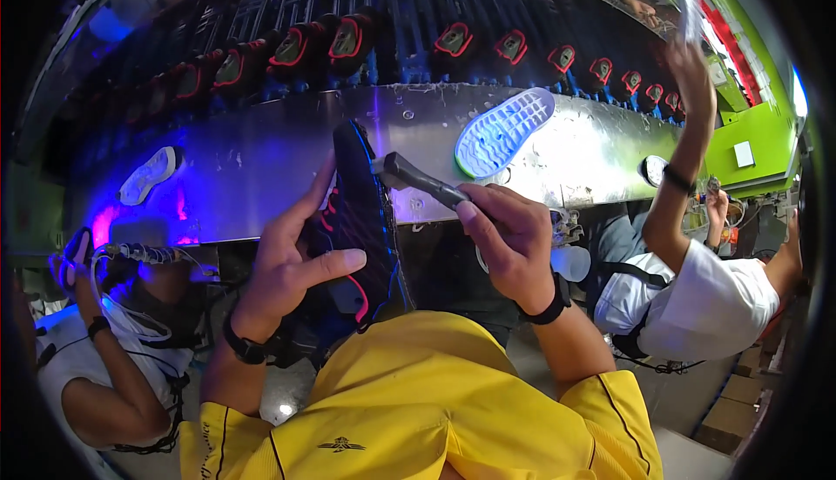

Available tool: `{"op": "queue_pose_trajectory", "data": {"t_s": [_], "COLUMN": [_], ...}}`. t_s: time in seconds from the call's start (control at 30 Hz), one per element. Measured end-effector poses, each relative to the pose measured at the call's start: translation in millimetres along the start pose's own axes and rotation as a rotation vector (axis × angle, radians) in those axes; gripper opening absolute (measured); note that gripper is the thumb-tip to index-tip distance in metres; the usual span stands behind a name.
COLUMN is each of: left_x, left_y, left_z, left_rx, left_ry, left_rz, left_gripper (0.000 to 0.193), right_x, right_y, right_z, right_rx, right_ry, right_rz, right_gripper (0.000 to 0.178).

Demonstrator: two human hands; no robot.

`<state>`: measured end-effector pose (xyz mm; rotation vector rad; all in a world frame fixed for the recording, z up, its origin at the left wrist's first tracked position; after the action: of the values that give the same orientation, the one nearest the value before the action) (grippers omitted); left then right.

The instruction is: Applying adhesive to the sides and sole interfaces of shoes using a hand-held brush tool.

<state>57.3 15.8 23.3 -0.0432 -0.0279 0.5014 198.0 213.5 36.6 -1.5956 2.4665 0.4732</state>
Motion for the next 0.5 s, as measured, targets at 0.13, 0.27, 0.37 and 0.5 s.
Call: {"op": "queue_pose_trajectory", "data": {"t_s": [0.13,0.27,0.37,0.5], "left_x": [-5,1,-1,-9], "left_y": [1,3,4,6], "left_z": [-1,10,12,7], "left_rx": [-0.037,-0.051,-0.031,-0.066], "left_ry": [0.001,-0.068,0.056,0.051], "left_rz": [0.018,0.021,0.011,0.060], "left_gripper": [0.100,0.098,0.097,0.093], "right_x": [-2,-2,-5,-8], "right_y": [-11,-21,-11,-9], "right_z": [-1,-3,-8,-9], "right_rx": [-0.035,-0.054,-0.033,-0.051], "right_ry": [-0.070,-0.056,-0.135,-0.127], "right_rz": [-0.058,-0.130,-0.068,-0.074], "right_gripper": [0.018,0.021,0.022,0.021]}}
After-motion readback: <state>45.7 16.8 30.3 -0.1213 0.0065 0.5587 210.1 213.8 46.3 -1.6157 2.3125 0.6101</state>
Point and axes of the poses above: each hand's wrist, its own y-axis towards the middle knuckle, its own x-axis out of the palm, z = x × y, the point moved 8 cm from there along y, towards the middle knuckle, and after that the axes turned 6 degrees about -z, right-handed, at the moved point
